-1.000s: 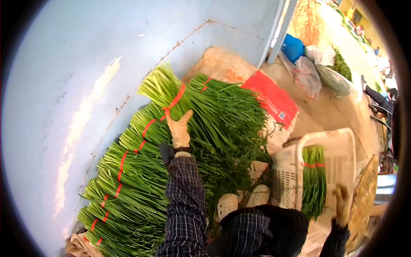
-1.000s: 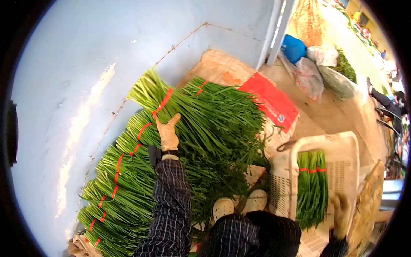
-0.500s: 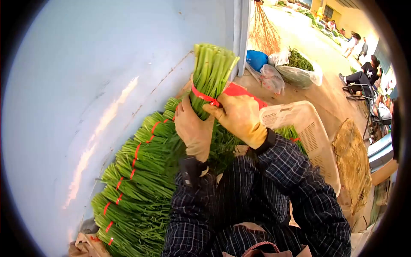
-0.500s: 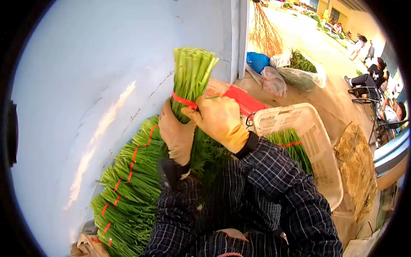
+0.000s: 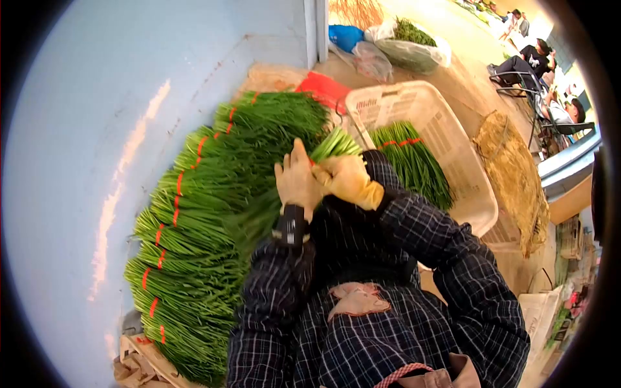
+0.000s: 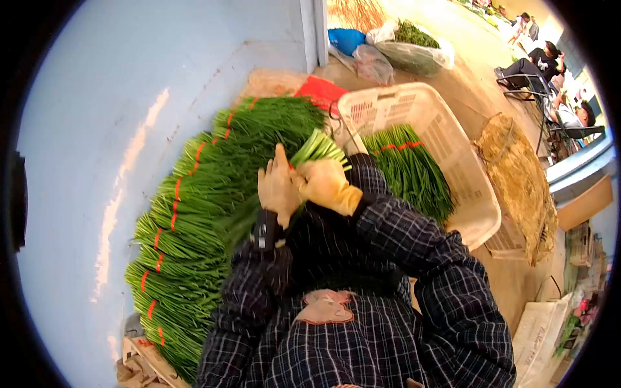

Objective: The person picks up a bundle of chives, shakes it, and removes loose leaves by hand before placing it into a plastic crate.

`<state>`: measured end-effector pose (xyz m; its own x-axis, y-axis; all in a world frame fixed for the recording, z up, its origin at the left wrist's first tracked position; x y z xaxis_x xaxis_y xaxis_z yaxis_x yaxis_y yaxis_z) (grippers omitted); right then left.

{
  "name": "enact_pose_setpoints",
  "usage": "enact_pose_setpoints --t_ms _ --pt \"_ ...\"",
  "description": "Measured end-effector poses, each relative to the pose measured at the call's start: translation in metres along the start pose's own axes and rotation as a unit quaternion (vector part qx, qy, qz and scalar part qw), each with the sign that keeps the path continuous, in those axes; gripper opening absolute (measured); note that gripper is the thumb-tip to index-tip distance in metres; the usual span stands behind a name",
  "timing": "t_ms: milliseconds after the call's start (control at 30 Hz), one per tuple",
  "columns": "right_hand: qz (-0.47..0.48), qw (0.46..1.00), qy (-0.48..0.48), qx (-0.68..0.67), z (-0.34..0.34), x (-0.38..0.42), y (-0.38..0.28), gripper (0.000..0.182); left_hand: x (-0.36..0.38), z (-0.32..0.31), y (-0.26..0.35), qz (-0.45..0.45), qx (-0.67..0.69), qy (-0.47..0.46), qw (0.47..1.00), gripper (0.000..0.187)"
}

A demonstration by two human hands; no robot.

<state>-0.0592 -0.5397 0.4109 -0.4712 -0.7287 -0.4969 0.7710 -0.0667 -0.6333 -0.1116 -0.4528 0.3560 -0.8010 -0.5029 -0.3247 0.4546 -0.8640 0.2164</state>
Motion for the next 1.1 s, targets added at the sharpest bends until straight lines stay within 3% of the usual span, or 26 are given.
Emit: enact_pose_setpoints --t_ms 33,100,133,167,267,300,367,400,467,500,567,600,633,700,733,833,900,967,1000,1100 --pt "-0.027 1.000 0.004 -0.010 0.000 0.009 0.008 0.030 -0.004 0.006 0.009 -0.008 0.031 -0.011 0.999 0.083" --pt "-0.063 0.998 0.009 -0.020 0.007 0.015 0.018 0.027 -0.008 0.000 0.019 -0.018 0.037 -0.158 0.987 0.046" --pt "-0.045 0.999 0.007 -0.016 0.010 0.015 0.019 0.028 -0.009 -0.006 0.022 -0.020 0.037 -0.158 0.986 0.040" --pt "-0.030 1.000 0.005 -0.008 0.015 0.016 0.024 0.028 -0.011 -0.007 0.030 -0.021 0.041 -0.157 0.986 0.040" --pt "-0.005 0.970 -0.180 0.163 0.037 0.004 0.004 0.027 -0.012 -0.004 0.038 -0.024 0.009 -0.164 0.986 0.044" --pt "0.055 0.949 -0.200 0.237 0.043 0.000 -0.012 0.026 -0.013 -0.007 0.038 -0.025 -0.003 -0.127 0.992 0.044" --pt "0.272 0.901 -0.219 0.256 0.025 -0.001 -0.028 0.021 -0.016 -0.019 0.038 -0.061 0.040 -0.103 0.992 0.046" --pt "0.273 0.900 -0.219 0.259 0.021 -0.003 -0.026 0.021 -0.016 -0.019 0.040 -0.061 0.042 -0.100 0.992 0.046" --pt "0.311 0.828 -0.260 0.389 0.002 -0.001 -0.016 0.016 -0.015 -0.025 0.036 -0.043 0.067 -0.131 0.988 0.049" --pt "0.314 0.827 -0.260 0.388 0.003 -0.007 -0.019 0.016 -0.014 -0.017 0.036 -0.041 0.067 -0.129 0.989 0.049" --pt "0.368 0.798 -0.383 0.285 -0.005 0.003 -0.029 0.017 -0.007 0.002 0.034 -0.021 0.115 -0.116 0.986 0.053" --pt "0.362 0.799 -0.361 0.316 -0.008 0.003 -0.025 0.017 -0.007 0.003 0.035 -0.049 0.102 -0.131 0.985 0.067" --pt "0.370 0.798 -0.360 0.311 -0.012 0.007 -0.024 0.017 -0.006 0.006 0.026 -0.040 0.097 -0.129 0.986 0.067" --pt "0.340 0.809 -0.247 0.411 -0.006 -0.009 -0.020 0.013 -0.008 0.006 0.017 -0.071 0.029 -0.162 0.984 0.083" --pt "0.325 0.836 -0.202 0.393 -0.004 -0.011 -0.023 0.013 -0.013 -0.003 0.012 -0.074 0.059 -0.200 0.975 0.093" --pt "0.210 0.851 -0.191 0.443 -0.014 -0.034 -0.005 0.016 -0.024 -0.003 0.008 0.011 -0.001 -0.220 0.975 0.086" --pt "0.222 0.910 -0.073 0.343 -0.003 -0.060 -0.018 0.018 -0.035 0.029 -0.004 0.126 -0.047 -0.107 0.985 0.084" --pt "0.099 0.950 -0.111 0.275 -0.001 -0.091 -0.038 0.017 -0.052 0.066 -0.025 0.186 -0.003 0.010 0.982 0.084" --pt "0.096 0.958 -0.004 0.271 0.002 -0.109 -0.056 0.017 -0.059 0.090 -0.036 0.218 0.003 0.108 0.970 0.087" --pt "0.020 0.986 0.155 0.059 -0.003 -0.154 -0.089 0.023 -0.071 0.134 -0.074 0.290 0.078 0.261 0.918 0.085"
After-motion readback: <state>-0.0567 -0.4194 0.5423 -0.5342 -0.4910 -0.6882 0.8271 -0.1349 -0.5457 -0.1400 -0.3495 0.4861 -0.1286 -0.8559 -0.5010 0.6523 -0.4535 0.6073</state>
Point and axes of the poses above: each hand's wrist, its own x-axis away from the middle knuckle, its own z-axis out of the back of the hand, y = z × x, the point moved 8 cm from there along -x, towards the middle knuckle, and after that the axes turned 10 degrees about -x, right-handed, at the moved point
